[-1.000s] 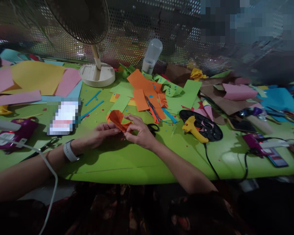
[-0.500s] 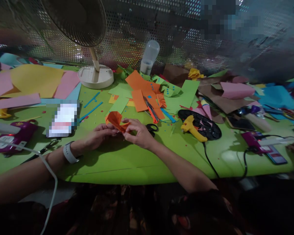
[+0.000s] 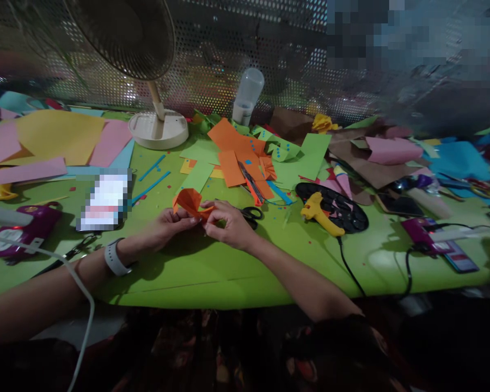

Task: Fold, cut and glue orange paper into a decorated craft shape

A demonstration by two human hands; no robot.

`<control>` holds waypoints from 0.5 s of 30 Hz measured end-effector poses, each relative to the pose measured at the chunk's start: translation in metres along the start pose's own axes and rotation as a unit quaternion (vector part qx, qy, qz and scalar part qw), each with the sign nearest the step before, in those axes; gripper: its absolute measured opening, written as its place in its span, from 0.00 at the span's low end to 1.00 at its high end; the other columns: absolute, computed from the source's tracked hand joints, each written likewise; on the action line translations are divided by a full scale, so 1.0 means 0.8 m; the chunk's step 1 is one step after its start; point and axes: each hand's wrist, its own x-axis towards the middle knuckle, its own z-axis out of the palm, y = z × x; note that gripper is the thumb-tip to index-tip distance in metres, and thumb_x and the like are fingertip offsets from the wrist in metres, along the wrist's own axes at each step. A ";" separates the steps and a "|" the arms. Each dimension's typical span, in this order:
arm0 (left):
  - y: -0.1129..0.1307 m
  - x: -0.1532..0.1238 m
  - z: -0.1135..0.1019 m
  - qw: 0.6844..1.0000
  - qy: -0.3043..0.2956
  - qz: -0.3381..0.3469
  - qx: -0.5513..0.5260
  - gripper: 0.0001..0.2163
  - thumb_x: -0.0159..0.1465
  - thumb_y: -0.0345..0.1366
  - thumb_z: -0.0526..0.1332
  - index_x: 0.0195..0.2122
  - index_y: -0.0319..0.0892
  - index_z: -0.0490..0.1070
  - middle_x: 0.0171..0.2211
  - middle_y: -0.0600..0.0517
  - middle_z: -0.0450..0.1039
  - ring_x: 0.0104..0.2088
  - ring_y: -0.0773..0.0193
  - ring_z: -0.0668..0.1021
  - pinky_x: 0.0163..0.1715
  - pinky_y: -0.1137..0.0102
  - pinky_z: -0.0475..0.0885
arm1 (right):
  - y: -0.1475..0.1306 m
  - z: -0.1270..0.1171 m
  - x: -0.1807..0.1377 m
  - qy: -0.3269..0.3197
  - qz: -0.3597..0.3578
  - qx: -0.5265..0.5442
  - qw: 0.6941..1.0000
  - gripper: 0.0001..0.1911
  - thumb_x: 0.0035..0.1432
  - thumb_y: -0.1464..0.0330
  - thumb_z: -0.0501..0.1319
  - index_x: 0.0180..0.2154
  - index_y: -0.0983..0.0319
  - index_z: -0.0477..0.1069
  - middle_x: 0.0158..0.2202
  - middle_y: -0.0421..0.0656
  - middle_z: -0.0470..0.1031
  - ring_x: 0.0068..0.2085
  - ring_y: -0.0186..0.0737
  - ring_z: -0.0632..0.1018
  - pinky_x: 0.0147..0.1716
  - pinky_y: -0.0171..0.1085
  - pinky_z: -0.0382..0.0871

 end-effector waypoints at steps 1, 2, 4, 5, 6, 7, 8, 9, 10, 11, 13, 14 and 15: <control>-0.001 0.000 0.000 1.000 0.002 0.003 0.003 0.10 0.59 0.42 0.68 0.31 0.38 0.78 0.27 0.51 0.77 0.24 0.70 0.73 0.24 0.76 0.66 | 0.000 0.000 0.000 0.000 -0.002 -0.002 1.000 0.08 0.54 0.71 0.62 0.24 0.60 0.70 0.48 0.48 0.76 0.56 0.45 0.73 0.55 0.48 0.63; -0.002 0.001 0.000 1.000 0.004 0.007 0.008 0.10 0.59 0.42 0.67 0.31 0.39 0.79 0.27 0.51 0.77 0.24 0.70 0.73 0.25 0.76 0.67 | 0.000 0.001 0.000 -0.001 -0.004 -0.004 1.000 0.07 0.54 0.71 0.62 0.24 0.60 0.70 0.48 0.48 0.76 0.56 0.45 0.73 0.55 0.48 0.63; -0.002 0.000 0.000 0.999 0.007 0.021 0.023 0.10 0.60 0.42 0.67 0.31 0.39 0.79 0.28 0.50 0.78 0.25 0.69 0.74 0.27 0.75 0.68 | 0.000 0.001 0.000 -0.002 -0.005 -0.008 1.000 0.07 0.54 0.71 0.61 0.24 0.60 0.70 0.46 0.47 0.77 0.56 0.45 0.73 0.55 0.48 0.63; 0.000 0.000 0.001 0.999 0.010 0.030 0.033 0.11 0.60 0.42 0.66 0.30 0.39 0.78 0.28 0.50 0.78 0.26 0.69 0.74 0.28 0.74 0.68 | 0.000 0.002 0.000 -0.001 -0.005 -0.009 1.000 0.08 0.54 0.71 0.61 0.24 0.60 0.70 0.46 0.47 0.77 0.56 0.45 0.73 0.54 0.48 0.64; 0.001 0.000 0.003 0.998 0.014 0.039 0.044 0.11 0.60 0.42 0.66 0.29 0.39 0.78 0.28 0.51 0.78 0.25 0.69 0.74 0.28 0.74 0.68 | 0.001 0.002 0.001 0.001 -0.006 -0.011 1.000 0.07 0.54 0.71 0.61 0.24 0.60 0.70 0.46 0.47 0.77 0.56 0.45 0.73 0.54 0.48 0.64; 0.003 -0.001 0.004 0.997 0.020 0.047 0.056 0.11 0.60 0.42 0.66 0.28 0.39 0.78 0.27 0.51 0.78 0.25 0.70 0.73 0.28 0.74 0.68 | 0.001 0.002 0.000 0.004 -0.008 -0.015 1.000 0.07 0.54 0.71 0.61 0.24 0.59 0.70 0.47 0.47 0.77 0.55 0.45 0.74 0.54 0.48 0.65; 0.005 -0.001 0.005 0.996 0.029 0.055 0.065 0.12 0.60 0.43 0.66 0.27 0.39 0.78 0.26 0.52 0.77 0.24 0.70 0.73 0.27 0.74 0.67 | 0.002 0.002 0.000 0.007 -0.012 -0.020 1.000 0.07 0.54 0.70 0.62 0.24 0.59 0.70 0.48 0.48 0.77 0.55 0.46 0.74 0.54 0.49 0.64; 0.007 -0.001 0.006 0.995 0.039 0.062 0.072 0.12 0.60 0.43 0.66 0.27 0.39 0.77 0.25 0.52 0.77 0.24 0.70 0.72 0.26 0.74 0.67 | 0.002 0.002 0.000 0.012 -0.016 -0.026 0.999 0.07 0.54 0.70 0.62 0.25 0.59 0.71 0.49 0.48 0.77 0.56 0.46 0.73 0.55 0.50 0.64; 0.008 -0.001 0.007 0.993 0.050 0.068 0.077 0.13 0.59 0.44 0.67 0.26 0.39 0.77 0.25 0.52 0.76 0.24 0.69 0.72 0.26 0.74 0.67 | 0.003 0.002 0.000 0.018 -0.022 -0.032 0.999 0.06 0.54 0.70 0.62 0.25 0.59 0.71 0.50 0.48 0.76 0.56 0.46 0.73 0.56 0.51 0.63; 0.009 -0.001 0.007 0.992 0.061 0.074 0.078 0.13 0.59 0.45 0.67 0.26 0.39 0.77 0.25 0.52 0.76 0.25 0.69 0.72 0.26 0.74 0.67 | 0.003 0.001 0.000 0.024 -0.028 -0.036 0.999 0.06 0.55 0.70 0.62 0.26 0.58 0.72 0.51 0.48 0.76 0.56 0.47 0.73 0.57 0.52 0.62; 0.009 0.000 0.008 0.992 0.075 0.078 0.071 0.13 0.58 0.45 0.68 0.26 0.39 0.78 0.25 0.51 0.76 0.26 0.68 0.74 0.27 0.73 0.68 | 0.002 -0.001 -0.001 0.037 -0.031 -0.032 0.998 0.05 0.55 0.69 0.62 0.28 0.58 0.72 0.52 0.47 0.76 0.57 0.47 0.72 0.58 0.52 0.61; 0.009 0.000 0.007 0.992 0.078 0.077 0.061 0.12 0.57 0.45 0.68 0.26 0.40 0.78 0.26 0.51 0.77 0.26 0.67 0.74 0.28 0.73 0.69 | 0.002 -0.002 -0.001 0.045 -0.028 -0.023 0.998 0.04 0.56 0.69 0.62 0.29 0.58 0.73 0.53 0.47 0.75 0.57 0.47 0.72 0.58 0.52 0.61; 0.008 0.001 0.007 0.992 0.084 0.076 0.047 0.12 0.57 0.44 0.69 0.26 0.41 0.78 0.26 0.51 0.77 0.27 0.66 0.75 0.29 0.72 0.69 | 0.001 -0.003 -0.001 0.059 -0.020 -0.007 0.998 0.02 0.56 0.69 0.62 0.30 0.58 0.73 0.53 0.47 0.75 0.57 0.46 0.72 0.58 0.51 0.61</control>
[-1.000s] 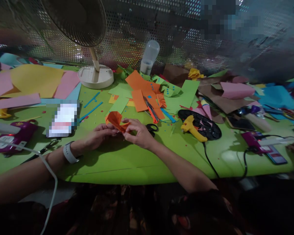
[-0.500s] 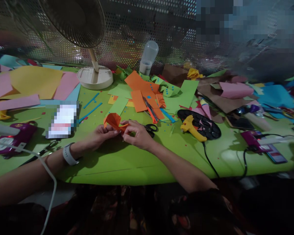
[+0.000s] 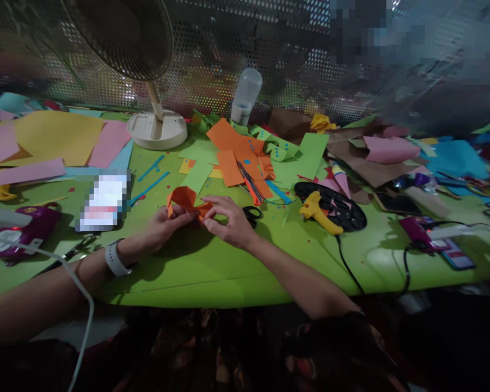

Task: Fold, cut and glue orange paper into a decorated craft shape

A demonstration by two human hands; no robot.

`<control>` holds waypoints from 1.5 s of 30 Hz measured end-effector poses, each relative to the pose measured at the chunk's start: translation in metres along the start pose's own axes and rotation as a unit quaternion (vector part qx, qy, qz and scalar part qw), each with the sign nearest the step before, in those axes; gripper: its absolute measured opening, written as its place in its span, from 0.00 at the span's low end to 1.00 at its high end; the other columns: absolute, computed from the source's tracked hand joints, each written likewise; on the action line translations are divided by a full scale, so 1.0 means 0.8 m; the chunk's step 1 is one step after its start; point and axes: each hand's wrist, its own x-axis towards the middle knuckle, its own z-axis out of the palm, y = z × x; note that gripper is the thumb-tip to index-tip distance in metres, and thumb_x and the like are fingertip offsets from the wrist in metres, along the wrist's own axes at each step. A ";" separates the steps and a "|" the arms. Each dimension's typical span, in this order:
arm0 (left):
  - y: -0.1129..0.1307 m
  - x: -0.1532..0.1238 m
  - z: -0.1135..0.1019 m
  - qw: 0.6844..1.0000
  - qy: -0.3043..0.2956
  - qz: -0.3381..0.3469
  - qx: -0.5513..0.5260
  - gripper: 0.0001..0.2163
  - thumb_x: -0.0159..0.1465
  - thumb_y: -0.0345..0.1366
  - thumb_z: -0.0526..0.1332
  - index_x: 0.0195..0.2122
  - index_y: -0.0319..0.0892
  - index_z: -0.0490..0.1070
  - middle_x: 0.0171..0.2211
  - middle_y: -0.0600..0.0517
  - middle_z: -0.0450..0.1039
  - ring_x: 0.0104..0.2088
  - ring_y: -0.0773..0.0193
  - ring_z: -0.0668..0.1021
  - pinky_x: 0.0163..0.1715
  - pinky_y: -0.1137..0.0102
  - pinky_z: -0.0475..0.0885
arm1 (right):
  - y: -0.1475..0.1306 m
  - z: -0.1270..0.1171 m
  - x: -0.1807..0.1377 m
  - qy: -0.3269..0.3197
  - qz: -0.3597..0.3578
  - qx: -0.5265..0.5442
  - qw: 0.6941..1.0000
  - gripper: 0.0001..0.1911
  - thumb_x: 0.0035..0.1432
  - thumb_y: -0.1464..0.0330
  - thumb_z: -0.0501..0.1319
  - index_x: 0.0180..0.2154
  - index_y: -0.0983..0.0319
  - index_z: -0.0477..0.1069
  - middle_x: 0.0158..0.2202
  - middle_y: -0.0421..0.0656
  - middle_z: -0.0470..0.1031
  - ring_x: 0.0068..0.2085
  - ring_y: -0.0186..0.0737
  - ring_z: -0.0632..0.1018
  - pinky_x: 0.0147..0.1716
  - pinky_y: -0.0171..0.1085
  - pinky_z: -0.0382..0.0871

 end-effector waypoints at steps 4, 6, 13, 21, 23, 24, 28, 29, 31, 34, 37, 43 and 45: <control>-0.004 0.001 0.001 0.997 0.043 -0.011 -0.063 0.10 0.56 0.45 0.70 0.30 0.42 0.80 0.28 0.51 0.78 0.30 0.65 0.77 0.32 0.72 0.71 | 0.002 -0.002 0.001 0.132 0.050 0.076 0.987 0.06 0.57 0.64 0.62 0.35 0.59 0.70 0.49 0.47 0.74 0.51 0.42 0.74 0.50 0.44 0.69; -0.007 0.001 0.003 0.995 0.062 -0.006 -0.084 0.10 0.57 0.44 0.69 0.32 0.42 0.79 0.29 0.52 0.78 0.31 0.67 0.77 0.33 0.73 0.71 | 0.004 0.001 0.002 0.119 0.092 0.098 0.984 0.09 0.58 0.61 0.63 0.33 0.60 0.69 0.38 0.44 0.74 0.39 0.38 0.76 0.39 0.38 0.71; -0.020 0.000 0.009 0.992 0.084 0.058 -0.078 0.07 0.59 0.40 0.69 0.31 0.43 0.77 0.28 0.55 0.77 0.32 0.67 0.77 0.36 0.73 0.72 | 0.000 0.024 0.002 0.000 0.180 0.147 0.973 0.18 0.54 0.55 0.66 0.34 0.64 0.77 0.25 0.39 0.73 0.26 0.32 0.71 0.25 0.33 0.66; -0.004 -0.002 0.017 0.971 0.064 -0.056 -0.225 0.06 0.54 0.36 0.73 0.28 0.41 0.78 0.30 0.52 0.81 0.32 0.66 0.81 0.36 0.72 0.77 | -0.003 0.021 0.006 -0.016 0.226 0.281 0.932 0.17 0.48 0.54 0.70 0.28 0.63 0.79 0.26 0.41 0.79 0.25 0.33 0.77 0.27 0.34 0.72; -0.003 -0.002 0.016 0.969 0.059 -0.071 -0.230 0.06 0.54 0.35 0.72 0.27 0.41 0.78 0.30 0.53 0.81 0.32 0.67 0.81 0.36 0.73 0.77 | 0.000 0.021 0.005 -0.018 0.244 0.293 0.924 0.16 0.50 0.55 0.69 0.29 0.63 0.79 0.25 0.41 0.78 0.24 0.31 0.76 0.24 0.32 0.69; -0.003 -0.002 0.015 0.969 0.059 -0.078 -0.228 0.05 0.55 0.35 0.72 0.28 0.41 0.78 0.29 0.53 0.81 0.31 0.67 0.81 0.36 0.74 0.77 | 0.002 0.021 0.004 -0.017 0.251 0.292 0.923 0.17 0.51 0.55 0.68 0.29 0.63 0.79 0.24 0.41 0.78 0.23 0.31 0.75 0.22 0.31 0.67; -0.006 -0.001 0.012 0.970 0.066 -0.089 -0.215 0.05 0.57 0.35 0.71 0.29 0.40 0.78 0.30 0.52 0.81 0.32 0.67 0.81 0.36 0.74 0.76 | 0.005 0.020 0.003 -0.025 0.256 0.281 0.924 0.19 0.54 0.53 0.65 0.30 0.63 0.80 0.21 0.41 0.77 0.21 0.31 0.73 0.19 0.30 0.63; -0.006 0.000 0.011 0.971 0.067 -0.091 -0.210 0.05 0.57 0.35 0.71 0.29 0.40 0.78 0.30 0.52 0.81 0.31 0.66 0.81 0.36 0.73 0.76 | 0.005 0.018 0.003 -0.032 0.253 0.280 0.925 0.20 0.56 0.52 0.63 0.30 0.63 0.79 0.21 0.41 0.77 0.21 0.31 0.73 0.19 0.30 0.63; -0.006 0.000 0.010 0.974 0.068 -0.092 -0.195 0.06 0.56 0.36 0.71 0.28 0.40 0.78 0.29 0.52 0.81 0.30 0.66 0.81 0.35 0.73 0.76 | 0.003 0.014 0.004 -0.048 0.246 0.280 0.927 0.25 0.59 0.50 0.58 0.28 0.64 0.78 0.20 0.42 0.76 0.21 0.32 0.74 0.19 0.31 0.64; -0.006 0.000 0.006 0.985 0.061 -0.075 -0.140 0.07 0.55 0.37 0.72 0.28 0.41 0.78 0.27 0.54 0.80 0.28 0.67 0.79 0.30 0.74 0.74 | 0.001 0.010 0.004 -0.055 0.238 0.266 0.932 0.29 0.60 0.48 0.54 0.23 0.64 0.74 0.19 0.42 0.74 0.20 0.32 0.73 0.18 0.30 0.62; -0.007 -0.002 0.002 0.995 0.038 -0.050 -0.075 0.08 0.57 0.40 0.70 0.31 0.42 0.79 0.28 0.52 0.80 0.29 0.66 0.79 0.29 0.75 0.73 | 0.003 0.010 0.002 -0.029 0.228 0.219 0.948 0.23 0.54 0.50 0.63 0.21 0.63 0.70 0.17 0.38 0.71 0.18 0.30 0.70 0.16 0.29 0.59; -0.004 -0.002 -0.006 1.000 0.014 -0.019 -0.006 0.07 0.57 0.40 0.70 0.30 0.42 0.79 0.26 0.51 0.78 0.29 0.64 0.78 0.27 0.74 0.70 | 0.007 0.010 0.004 -0.033 0.210 0.225 0.951 0.17 0.53 0.55 0.66 0.25 0.62 0.70 0.15 0.33 0.65 0.16 0.26 0.63 0.15 0.28 0.56; -0.001 -0.001 -0.007 1.000 0.009 -0.015 -0.006 0.08 0.57 0.40 0.70 0.27 0.41 0.78 0.24 0.52 0.77 0.27 0.66 0.76 0.25 0.75 0.69 | 0.008 0.008 0.005 -0.053 0.214 0.232 0.947 0.16 0.52 0.57 0.67 0.26 0.63 0.71 0.16 0.33 0.67 0.17 0.26 0.65 0.15 0.28 0.58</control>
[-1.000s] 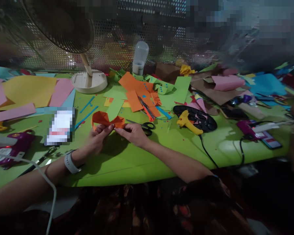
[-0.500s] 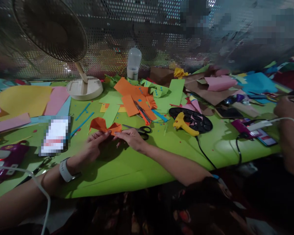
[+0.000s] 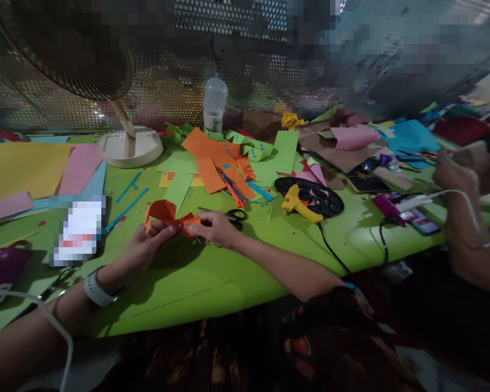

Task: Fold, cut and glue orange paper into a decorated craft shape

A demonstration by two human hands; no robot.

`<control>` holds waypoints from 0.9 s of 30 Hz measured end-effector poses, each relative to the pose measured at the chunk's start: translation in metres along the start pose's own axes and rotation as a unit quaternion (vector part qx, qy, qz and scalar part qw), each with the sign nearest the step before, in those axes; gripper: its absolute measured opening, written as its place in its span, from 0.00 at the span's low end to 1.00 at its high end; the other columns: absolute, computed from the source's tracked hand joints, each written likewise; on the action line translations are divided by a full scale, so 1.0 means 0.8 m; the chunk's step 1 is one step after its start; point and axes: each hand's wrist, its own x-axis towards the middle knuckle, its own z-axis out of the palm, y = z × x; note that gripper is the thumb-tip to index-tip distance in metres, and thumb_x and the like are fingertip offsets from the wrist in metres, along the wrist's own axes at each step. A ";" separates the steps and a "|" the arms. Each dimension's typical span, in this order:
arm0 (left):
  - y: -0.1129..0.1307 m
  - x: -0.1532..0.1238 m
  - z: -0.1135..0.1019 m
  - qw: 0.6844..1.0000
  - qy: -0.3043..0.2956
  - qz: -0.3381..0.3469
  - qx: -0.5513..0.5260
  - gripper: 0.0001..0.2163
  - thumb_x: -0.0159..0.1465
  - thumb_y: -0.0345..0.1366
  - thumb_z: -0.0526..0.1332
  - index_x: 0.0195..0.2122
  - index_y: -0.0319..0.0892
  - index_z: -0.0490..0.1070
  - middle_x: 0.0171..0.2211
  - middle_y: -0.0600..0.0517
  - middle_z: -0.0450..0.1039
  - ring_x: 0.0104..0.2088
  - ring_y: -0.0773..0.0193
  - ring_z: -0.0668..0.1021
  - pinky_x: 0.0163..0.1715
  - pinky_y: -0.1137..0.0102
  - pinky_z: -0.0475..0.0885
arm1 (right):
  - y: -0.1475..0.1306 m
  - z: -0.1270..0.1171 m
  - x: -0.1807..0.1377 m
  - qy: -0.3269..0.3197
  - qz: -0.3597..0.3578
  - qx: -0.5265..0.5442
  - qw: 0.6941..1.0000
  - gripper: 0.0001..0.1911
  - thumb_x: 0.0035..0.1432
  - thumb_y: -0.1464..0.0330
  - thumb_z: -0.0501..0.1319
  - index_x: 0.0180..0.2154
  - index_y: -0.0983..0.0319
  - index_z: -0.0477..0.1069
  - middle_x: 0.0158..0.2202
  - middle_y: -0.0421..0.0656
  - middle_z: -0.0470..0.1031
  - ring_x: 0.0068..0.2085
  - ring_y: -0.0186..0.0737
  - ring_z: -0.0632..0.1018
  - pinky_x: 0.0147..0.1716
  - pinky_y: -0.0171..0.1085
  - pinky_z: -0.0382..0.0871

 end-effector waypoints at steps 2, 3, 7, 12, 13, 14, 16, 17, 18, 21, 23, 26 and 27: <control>0.004 0.001 0.001 1.000 -0.007 -0.012 -0.012 0.08 0.57 0.40 0.70 0.26 0.41 0.78 0.24 0.52 0.77 0.25 0.67 0.75 0.25 0.75 0.69 | 0.000 -0.001 0.000 -0.014 0.004 -0.002 1.000 0.15 0.52 0.57 0.66 0.27 0.64 0.72 0.17 0.34 0.68 0.17 0.26 0.65 0.15 0.28 0.59; 0.005 0.001 0.002 1.000 -0.010 -0.020 -0.021 0.08 0.57 0.40 0.70 0.27 0.41 0.79 0.24 0.52 0.77 0.26 0.67 0.76 0.26 0.75 0.70 | 0.000 0.000 0.000 -0.015 0.004 -0.003 1.000 0.15 0.52 0.57 0.66 0.28 0.64 0.73 0.17 0.34 0.69 0.17 0.26 0.65 0.15 0.28 0.59; 0.009 0.004 0.004 0.996 -0.028 -0.040 -0.077 0.09 0.54 0.39 0.72 0.33 0.41 0.80 0.30 0.51 0.80 0.30 0.66 0.78 0.34 0.74 0.74 | 0.002 0.004 -0.003 -0.011 -0.010 -0.005 1.000 0.16 0.55 0.56 0.64 0.31 0.63 0.73 0.19 0.34 0.69 0.17 0.25 0.64 0.15 0.28 0.59; 0.005 0.005 0.005 0.994 -0.063 -0.057 -0.073 0.14 0.51 0.35 0.74 0.40 0.42 0.78 0.32 0.51 0.80 0.31 0.66 0.80 0.35 0.73 0.74 | 0.001 0.008 -0.006 0.008 -0.027 -0.012 1.000 0.19 0.55 0.52 0.64 0.30 0.63 0.72 0.19 0.34 0.66 0.17 0.26 0.64 0.15 0.28 0.59; 0.003 0.005 0.005 0.994 -0.068 -0.055 -0.064 0.16 0.51 0.34 0.74 0.41 0.42 0.78 0.31 0.52 0.80 0.30 0.66 0.80 0.35 0.74 0.74 | 0.001 0.008 -0.006 0.010 -0.027 -0.016 0.999 0.19 0.54 0.52 0.65 0.30 0.62 0.71 0.18 0.33 0.66 0.17 0.26 0.65 0.15 0.28 0.59; 0.002 0.005 0.006 0.994 -0.072 -0.052 -0.059 0.16 0.51 0.34 0.74 0.41 0.42 0.77 0.31 0.52 0.79 0.30 0.67 0.79 0.34 0.74 0.73 | 0.000 0.008 -0.006 0.013 -0.025 -0.021 0.999 0.20 0.54 0.51 0.65 0.29 0.62 0.71 0.18 0.33 0.65 0.16 0.26 0.65 0.14 0.28 0.59; -0.001 0.004 0.006 0.994 -0.074 -0.045 -0.060 0.15 0.53 0.35 0.73 0.42 0.41 0.77 0.31 0.51 0.79 0.30 0.67 0.79 0.33 0.75 0.73 | -0.001 0.007 -0.007 0.015 -0.022 -0.027 0.999 0.20 0.55 0.51 0.64 0.28 0.62 0.70 0.18 0.34 0.65 0.16 0.26 0.66 0.14 0.28 0.59; -0.002 0.004 0.006 0.994 -0.076 -0.043 -0.064 0.15 0.54 0.35 0.72 0.42 0.41 0.76 0.32 0.51 0.80 0.30 0.67 0.79 0.33 0.75 0.73 | -0.001 0.007 -0.008 0.015 -0.022 -0.028 0.999 0.20 0.55 0.51 0.63 0.28 0.62 0.70 0.19 0.34 0.66 0.16 0.26 0.66 0.14 0.28 0.60; -0.002 0.003 0.006 0.994 -0.077 -0.043 -0.068 0.14 0.55 0.35 0.72 0.42 0.40 0.76 0.32 0.51 0.79 0.31 0.67 0.79 0.33 0.74 0.73 | 0.000 0.007 -0.008 0.014 -0.022 -0.028 0.999 0.20 0.56 0.51 0.63 0.29 0.62 0.70 0.19 0.35 0.67 0.17 0.26 0.66 0.14 0.28 0.60; -0.002 0.003 0.004 0.993 -0.084 -0.049 -0.072 0.12 0.55 0.34 0.71 0.40 0.40 0.76 0.34 0.51 0.79 0.33 0.68 0.79 0.36 0.74 0.73 | 0.003 0.007 -0.008 0.014 -0.019 -0.023 0.999 0.20 0.56 0.51 0.64 0.29 0.62 0.70 0.19 0.34 0.68 0.16 0.26 0.66 0.14 0.29 0.61; -0.001 0.004 0.003 0.993 -0.084 -0.047 -0.065 0.10 0.56 0.34 0.71 0.38 0.40 0.76 0.32 0.51 0.79 0.32 0.69 0.79 0.36 0.75 0.72 | 0.004 0.008 -0.008 0.018 -0.013 -0.020 1.000 0.20 0.55 0.51 0.64 0.28 0.62 0.69 0.18 0.34 0.66 0.15 0.26 0.66 0.13 0.28 0.60; 0.001 0.005 0.002 0.994 -0.089 -0.041 -0.052 0.11 0.56 0.35 0.71 0.38 0.39 0.75 0.31 0.50 0.79 0.31 0.68 0.79 0.35 0.74 0.73 | 0.004 0.010 -0.007 0.018 0.002 -0.012 1.000 0.21 0.55 0.51 0.64 0.27 0.62 0.69 0.17 0.33 0.65 0.14 0.27 0.68 0.12 0.28 0.60; 0.001 0.006 0.003 0.994 -0.093 -0.040 -0.050 0.11 0.56 0.36 0.71 0.38 0.39 0.76 0.32 0.50 0.79 0.31 0.68 0.79 0.36 0.73 0.73 | 0.004 0.011 -0.007 0.015 0.010 -0.006 1.000 0.21 0.55 0.50 0.64 0.28 0.62 0.69 0.17 0.33 0.66 0.14 0.27 0.69 0.12 0.28 0.60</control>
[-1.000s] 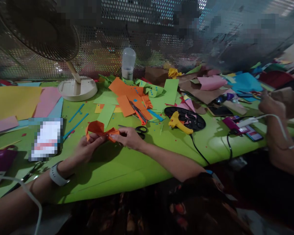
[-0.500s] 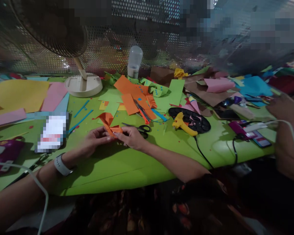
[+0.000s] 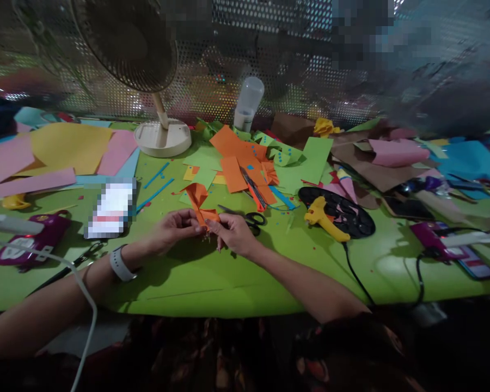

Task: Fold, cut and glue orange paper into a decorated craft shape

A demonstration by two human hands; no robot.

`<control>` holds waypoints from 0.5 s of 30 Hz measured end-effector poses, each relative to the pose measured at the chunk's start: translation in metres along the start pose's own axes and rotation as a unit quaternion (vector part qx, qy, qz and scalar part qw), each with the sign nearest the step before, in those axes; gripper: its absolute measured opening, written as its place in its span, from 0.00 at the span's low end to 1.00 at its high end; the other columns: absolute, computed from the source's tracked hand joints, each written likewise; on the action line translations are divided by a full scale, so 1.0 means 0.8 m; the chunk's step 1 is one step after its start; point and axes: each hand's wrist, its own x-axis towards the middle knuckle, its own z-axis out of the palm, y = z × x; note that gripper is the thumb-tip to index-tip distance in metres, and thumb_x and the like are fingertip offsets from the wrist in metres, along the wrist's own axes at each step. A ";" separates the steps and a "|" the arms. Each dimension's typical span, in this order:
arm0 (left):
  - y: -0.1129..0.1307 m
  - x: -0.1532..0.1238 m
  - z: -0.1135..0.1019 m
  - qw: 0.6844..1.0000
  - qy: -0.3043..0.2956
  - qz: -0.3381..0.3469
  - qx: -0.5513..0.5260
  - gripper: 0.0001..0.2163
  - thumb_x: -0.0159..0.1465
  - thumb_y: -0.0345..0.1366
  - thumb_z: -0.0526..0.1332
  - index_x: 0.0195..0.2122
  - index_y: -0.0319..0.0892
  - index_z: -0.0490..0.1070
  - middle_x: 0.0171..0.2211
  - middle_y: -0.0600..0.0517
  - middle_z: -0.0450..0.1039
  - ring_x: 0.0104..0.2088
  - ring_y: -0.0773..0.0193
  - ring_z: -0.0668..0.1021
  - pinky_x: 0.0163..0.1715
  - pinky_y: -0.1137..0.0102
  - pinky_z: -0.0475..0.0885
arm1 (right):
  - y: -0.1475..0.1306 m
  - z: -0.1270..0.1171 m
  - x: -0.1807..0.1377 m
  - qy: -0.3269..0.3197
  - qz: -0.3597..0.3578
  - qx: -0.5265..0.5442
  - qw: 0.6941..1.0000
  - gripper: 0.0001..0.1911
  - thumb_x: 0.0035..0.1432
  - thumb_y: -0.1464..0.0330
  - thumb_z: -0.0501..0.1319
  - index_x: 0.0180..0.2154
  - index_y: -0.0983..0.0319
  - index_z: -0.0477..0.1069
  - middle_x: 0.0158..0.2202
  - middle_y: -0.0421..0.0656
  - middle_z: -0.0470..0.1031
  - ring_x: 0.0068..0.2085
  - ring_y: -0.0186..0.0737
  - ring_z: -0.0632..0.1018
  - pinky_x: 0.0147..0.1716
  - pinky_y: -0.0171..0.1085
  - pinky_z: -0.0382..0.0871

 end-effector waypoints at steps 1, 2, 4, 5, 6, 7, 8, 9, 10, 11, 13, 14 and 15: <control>0.000 0.001 0.000 1.000 -0.004 -0.001 0.002 0.12 0.56 0.36 0.71 0.39 0.39 0.76 0.32 0.49 0.79 0.31 0.67 0.79 0.36 0.73 0.73 | -0.001 0.000 0.000 -0.005 0.010 0.009 1.000 0.22 0.55 0.49 0.64 0.28 0.62 0.69 0.18 0.34 0.68 0.15 0.28 0.71 0.12 0.28 0.60; 0.001 0.001 0.000 1.000 -0.008 -0.002 0.004 0.12 0.56 0.36 0.71 0.39 0.39 0.75 0.32 0.49 0.79 0.32 0.67 0.79 0.36 0.72 0.73 | -0.001 0.000 0.000 -0.014 0.023 0.019 0.999 0.23 0.55 0.48 0.63 0.28 0.63 0.69 0.19 0.35 0.70 0.15 0.29 0.72 0.12 0.28 0.60; 0.002 0.002 0.000 1.000 -0.019 0.005 0.016 0.12 0.57 0.36 0.70 0.40 0.40 0.75 0.33 0.48 0.78 0.32 0.66 0.78 0.37 0.71 0.73 | -0.002 -0.003 -0.001 -0.037 0.047 0.034 0.998 0.26 0.55 0.46 0.61 0.27 0.63 0.69 0.20 0.39 0.74 0.17 0.32 0.75 0.12 0.28 0.60; 0.005 0.001 0.000 0.999 -0.026 0.014 0.032 0.11 0.58 0.37 0.68 0.41 0.40 0.75 0.35 0.48 0.78 0.33 0.65 0.78 0.37 0.70 0.73 | -0.002 -0.006 -0.002 -0.048 0.054 0.036 0.997 0.26 0.56 0.45 0.60 0.26 0.63 0.69 0.20 0.41 0.75 0.17 0.33 0.75 0.13 0.29 0.61; 0.008 0.000 -0.001 0.997 -0.031 0.029 0.059 0.11 0.59 0.37 0.67 0.42 0.40 0.75 0.36 0.48 0.77 0.34 0.64 0.78 0.38 0.70 0.72 | -0.002 -0.010 -0.002 -0.054 0.054 0.035 0.996 0.27 0.56 0.45 0.60 0.25 0.63 0.69 0.20 0.42 0.75 0.18 0.33 0.76 0.13 0.30 0.62; 0.012 -0.002 -0.002 0.994 -0.034 0.046 0.098 0.11 0.60 0.37 0.66 0.43 0.41 0.74 0.37 0.48 0.77 0.35 0.64 0.77 0.38 0.70 0.72 | -0.003 -0.014 -0.002 -0.049 0.046 0.031 0.997 0.28 0.57 0.45 0.58 0.25 0.63 0.70 0.20 0.43 0.75 0.19 0.33 0.76 0.14 0.30 0.62; 0.018 -0.005 -0.003 0.986 -0.035 0.065 0.148 0.10 0.62 0.37 0.64 0.43 0.41 0.74 0.38 0.48 0.76 0.37 0.63 0.76 0.38 0.70 0.71 | -0.003 -0.018 -0.002 -0.026 0.030 0.027 0.999 0.28 0.58 0.45 0.57 0.25 0.63 0.71 0.21 0.43 0.75 0.19 0.33 0.75 0.15 0.31 0.62; 0.024 -0.007 -0.004 0.974 -0.031 0.083 0.209 0.08 0.62 0.37 0.62 0.41 0.40 0.74 0.37 0.48 0.75 0.36 0.63 0.75 0.36 0.70 0.70 | -0.004 -0.023 -0.002 0.009 0.008 0.022 1.000 0.28 0.60 0.45 0.55 0.27 0.63 0.71 0.22 0.43 0.75 0.20 0.33 0.75 0.16 0.31 0.62; 0.030 -0.010 -0.005 0.958 -0.037 0.089 0.270 0.08 0.63 0.37 0.60 0.40 0.40 0.74 0.36 0.48 0.75 0.36 0.62 0.75 0.35 0.70 0.69 | -0.005 -0.027 -0.001 0.053 -0.017 0.016 0.998 0.27 0.61 0.45 0.54 0.29 0.62 0.71 0.24 0.43 0.75 0.22 0.33 0.75 0.16 0.31 0.62; 0.036 -0.013 -0.006 0.941 -0.038 0.093 0.323 0.08 0.64 0.36 0.58 0.39 0.40 0.74 0.35 0.49 0.74 0.34 0.62 0.74 0.34 0.70 0.68 | -0.006 -0.030 0.000 0.096 -0.040 0.009 0.995 0.26 0.62 0.45 0.53 0.32 0.61 0.71 0.26 0.42 0.75 0.24 0.33 0.75 0.17 0.31 0.62; 0.044 -0.018 -0.006 0.901 -0.035 0.109 0.418 0.07 0.63 0.34 0.56 0.35 0.39 0.72 0.29 0.52 0.71 0.30 0.64 0.72 0.30 0.70 0.66 | -0.009 -0.035 0.002 0.146 -0.080 -0.012 0.986 0.22 0.62 0.47 0.54 0.35 0.59 0.70 0.30 0.41 0.74 0.28 0.35 0.75 0.21 0.33 0.64; 0.046 -0.020 -0.006 0.877 -0.031 0.125 0.463 0.06 0.63 0.33 0.56 0.34 0.39 0.71 0.28 0.53 0.70 0.28 0.65 0.71 0.29 0.70 0.66 | -0.011 -0.037 0.002 0.150 -0.096 -0.025 0.984 0.21 0.62 0.48 0.55 0.37 0.59 0.70 0.32 0.41 0.74 0.30 0.35 0.75 0.24 0.34 0.66; 0.047 -0.021 -0.006 0.846 -0.025 0.148 0.512 0.06 0.62 0.32 0.56 0.34 0.39 0.71 0.27 0.53 0.70 0.27 0.66 0.70 0.28 0.70 0.65 | -0.012 -0.037 0.002 0.147 -0.111 -0.039 0.982 0.20 0.63 0.48 0.55 0.38 0.58 0.70 0.33 0.42 0.73 0.32 0.36 0.74 0.26 0.35 0.67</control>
